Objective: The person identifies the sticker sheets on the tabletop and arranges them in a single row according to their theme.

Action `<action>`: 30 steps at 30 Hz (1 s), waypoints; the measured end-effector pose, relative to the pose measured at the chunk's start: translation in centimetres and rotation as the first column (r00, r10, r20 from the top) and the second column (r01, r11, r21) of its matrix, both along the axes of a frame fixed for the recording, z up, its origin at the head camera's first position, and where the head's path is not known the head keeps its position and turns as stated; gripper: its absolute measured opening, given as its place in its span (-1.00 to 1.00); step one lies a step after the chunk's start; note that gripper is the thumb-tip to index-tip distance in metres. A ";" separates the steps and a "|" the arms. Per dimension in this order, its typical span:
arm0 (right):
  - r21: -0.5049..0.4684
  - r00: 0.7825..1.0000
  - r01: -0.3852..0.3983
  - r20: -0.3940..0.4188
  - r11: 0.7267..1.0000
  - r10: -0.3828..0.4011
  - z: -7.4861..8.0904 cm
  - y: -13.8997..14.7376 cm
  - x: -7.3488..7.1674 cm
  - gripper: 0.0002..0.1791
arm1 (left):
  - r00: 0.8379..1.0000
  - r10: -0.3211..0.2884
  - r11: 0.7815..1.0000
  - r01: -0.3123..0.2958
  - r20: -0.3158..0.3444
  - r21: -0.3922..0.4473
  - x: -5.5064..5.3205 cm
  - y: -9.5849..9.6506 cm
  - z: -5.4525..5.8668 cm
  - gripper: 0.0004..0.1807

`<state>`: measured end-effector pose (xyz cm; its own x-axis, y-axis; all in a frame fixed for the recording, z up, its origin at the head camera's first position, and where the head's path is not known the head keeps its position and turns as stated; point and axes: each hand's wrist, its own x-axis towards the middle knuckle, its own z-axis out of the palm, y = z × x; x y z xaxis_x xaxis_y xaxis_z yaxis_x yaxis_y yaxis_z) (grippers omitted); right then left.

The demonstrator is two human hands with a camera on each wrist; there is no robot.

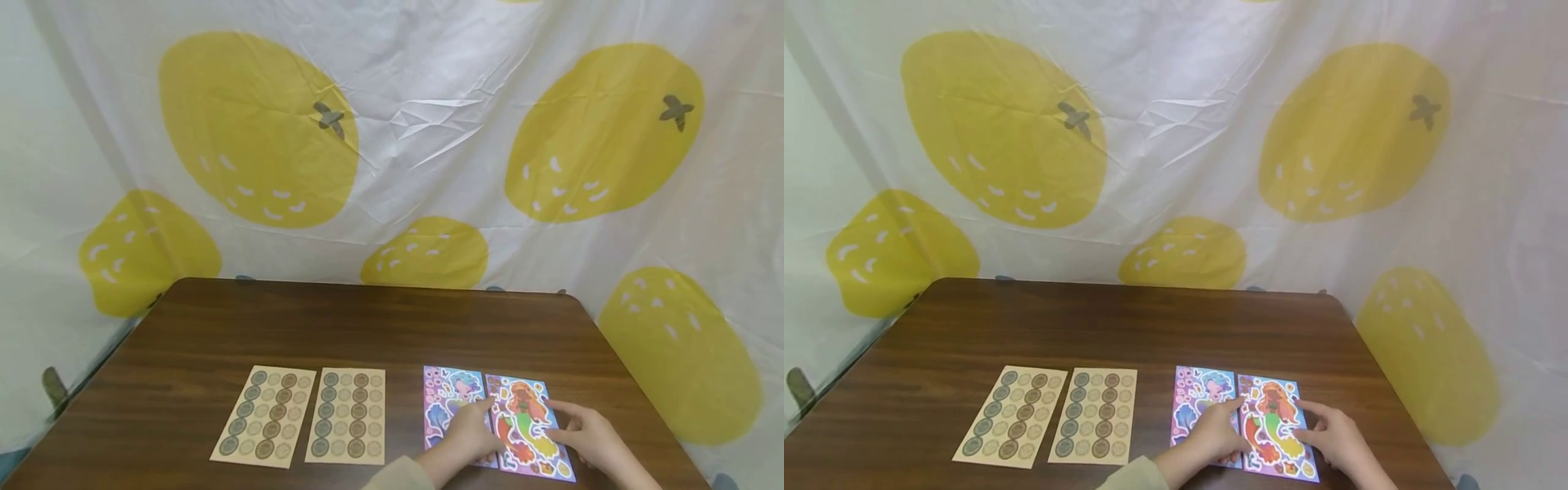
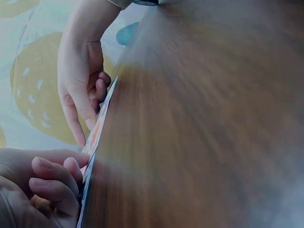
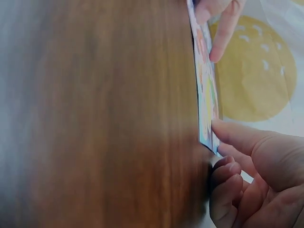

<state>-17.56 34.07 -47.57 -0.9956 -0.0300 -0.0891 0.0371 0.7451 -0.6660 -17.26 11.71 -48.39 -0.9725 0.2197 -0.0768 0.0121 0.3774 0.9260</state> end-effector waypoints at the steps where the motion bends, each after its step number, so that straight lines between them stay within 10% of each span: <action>1: -0.002 1.000 -0.004 -0.001 1.000 0.004 0.0 0.0 0.0 -0.32 | 1.000 0.003 1.000 -0.003 0.000 0.002 0.0 0.0 0.0 -0.13; 30: -0.011 0.982 -0.187 -0.017 0.982 0.187 -0.1 1.5 -1.4 -0.23 | 0.997 0.073 0.997 -0.072 0.025 -0.026 -0.3 0.5 -0.3 -0.15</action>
